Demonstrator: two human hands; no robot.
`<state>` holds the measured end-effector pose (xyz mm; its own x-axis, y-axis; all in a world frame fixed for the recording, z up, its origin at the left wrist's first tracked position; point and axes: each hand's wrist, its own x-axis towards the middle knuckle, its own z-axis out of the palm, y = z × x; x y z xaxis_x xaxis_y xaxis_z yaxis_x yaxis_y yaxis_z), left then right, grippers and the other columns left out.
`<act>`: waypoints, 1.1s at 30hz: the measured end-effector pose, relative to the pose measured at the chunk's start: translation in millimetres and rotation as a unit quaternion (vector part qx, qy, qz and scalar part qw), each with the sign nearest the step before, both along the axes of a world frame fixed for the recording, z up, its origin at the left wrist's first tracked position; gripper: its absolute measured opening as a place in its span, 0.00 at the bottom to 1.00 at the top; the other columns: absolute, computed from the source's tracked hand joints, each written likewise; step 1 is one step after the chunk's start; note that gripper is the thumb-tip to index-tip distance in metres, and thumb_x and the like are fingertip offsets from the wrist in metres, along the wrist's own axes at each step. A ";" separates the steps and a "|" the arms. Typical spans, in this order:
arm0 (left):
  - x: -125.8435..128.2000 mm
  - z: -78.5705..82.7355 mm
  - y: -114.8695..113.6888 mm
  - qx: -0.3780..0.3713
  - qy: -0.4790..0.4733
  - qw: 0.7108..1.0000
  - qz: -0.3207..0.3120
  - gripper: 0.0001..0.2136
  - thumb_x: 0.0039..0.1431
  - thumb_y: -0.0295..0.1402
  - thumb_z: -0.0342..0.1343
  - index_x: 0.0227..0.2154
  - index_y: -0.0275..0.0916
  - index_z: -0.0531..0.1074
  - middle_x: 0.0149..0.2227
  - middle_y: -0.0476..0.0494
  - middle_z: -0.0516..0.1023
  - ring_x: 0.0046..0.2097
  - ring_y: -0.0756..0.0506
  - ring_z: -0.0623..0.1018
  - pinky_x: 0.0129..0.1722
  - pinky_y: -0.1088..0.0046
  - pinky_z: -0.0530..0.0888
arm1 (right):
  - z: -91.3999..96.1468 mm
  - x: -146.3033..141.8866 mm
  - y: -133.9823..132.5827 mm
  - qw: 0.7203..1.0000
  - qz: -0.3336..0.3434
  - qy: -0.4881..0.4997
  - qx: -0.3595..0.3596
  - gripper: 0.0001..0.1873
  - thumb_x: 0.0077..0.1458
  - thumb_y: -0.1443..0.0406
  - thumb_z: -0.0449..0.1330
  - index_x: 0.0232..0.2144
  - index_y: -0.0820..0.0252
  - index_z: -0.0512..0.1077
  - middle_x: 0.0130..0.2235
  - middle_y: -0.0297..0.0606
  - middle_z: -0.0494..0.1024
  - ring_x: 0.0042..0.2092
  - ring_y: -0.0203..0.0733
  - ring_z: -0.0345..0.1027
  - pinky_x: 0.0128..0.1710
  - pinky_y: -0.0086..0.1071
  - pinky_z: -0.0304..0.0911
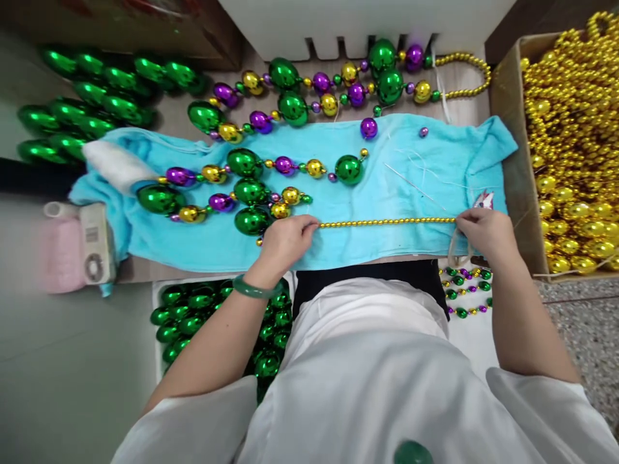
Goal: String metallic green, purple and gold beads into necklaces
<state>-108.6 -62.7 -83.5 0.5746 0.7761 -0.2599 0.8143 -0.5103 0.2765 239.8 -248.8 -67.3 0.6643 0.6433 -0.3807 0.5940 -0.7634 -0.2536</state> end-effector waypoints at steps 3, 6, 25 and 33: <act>1.6 2.8 -0.2 0.006 0.017 1.000 0.005 0.12 0.62 0.36 0.49 0.39 0.42 0.77 0.39 0.43 0.80 0.39 0.41 0.76 0.38 0.64 0.70 | -0.6 -3.8 2.3 1.000 0.014 -0.012 0.016 0.15 0.48 0.61 0.55 0.33 0.56 0.80 0.29 0.39 0.78 0.34 0.44 0.69 0.33 0.33 0.57; 2.6 1.9 -0.4 0.023 0.008 1.000 0.010 0.12 0.62 0.36 0.48 0.36 0.43 0.77 0.39 0.40 0.78 0.40 0.40 0.75 0.37 0.62 0.69 | -2.9 -6.1 4.9 1.000 0.021 -0.014 -0.001 0.15 0.48 0.61 0.54 0.32 0.56 0.80 0.26 0.39 0.77 0.31 0.44 0.67 0.30 0.33 0.56; 0.8 1.4 -18.6 0.071 -0.100 0.990 -0.068 0.11 0.60 0.33 0.52 0.43 0.39 0.75 0.45 0.40 0.72 0.50 0.41 0.69 0.54 0.61 0.65 | -12.9 13.4 0.2 0.992 -0.022 0.034 -0.120 0.18 0.40 0.51 0.55 0.32 0.50 0.76 0.25 0.34 0.75 0.29 0.46 0.67 0.29 0.37 0.59; 0.4 2.0 -15.4 0.076 -0.068 0.993 -0.062 0.09 0.56 0.29 0.52 0.39 0.37 0.73 0.44 0.37 0.71 0.48 0.39 0.68 0.53 0.60 0.66 | -15.7 17.2 -2.0 0.994 -0.017 0.042 -0.104 0.19 0.40 0.51 0.56 0.32 0.51 0.76 0.27 0.36 0.76 0.30 0.47 0.68 0.29 0.37 0.59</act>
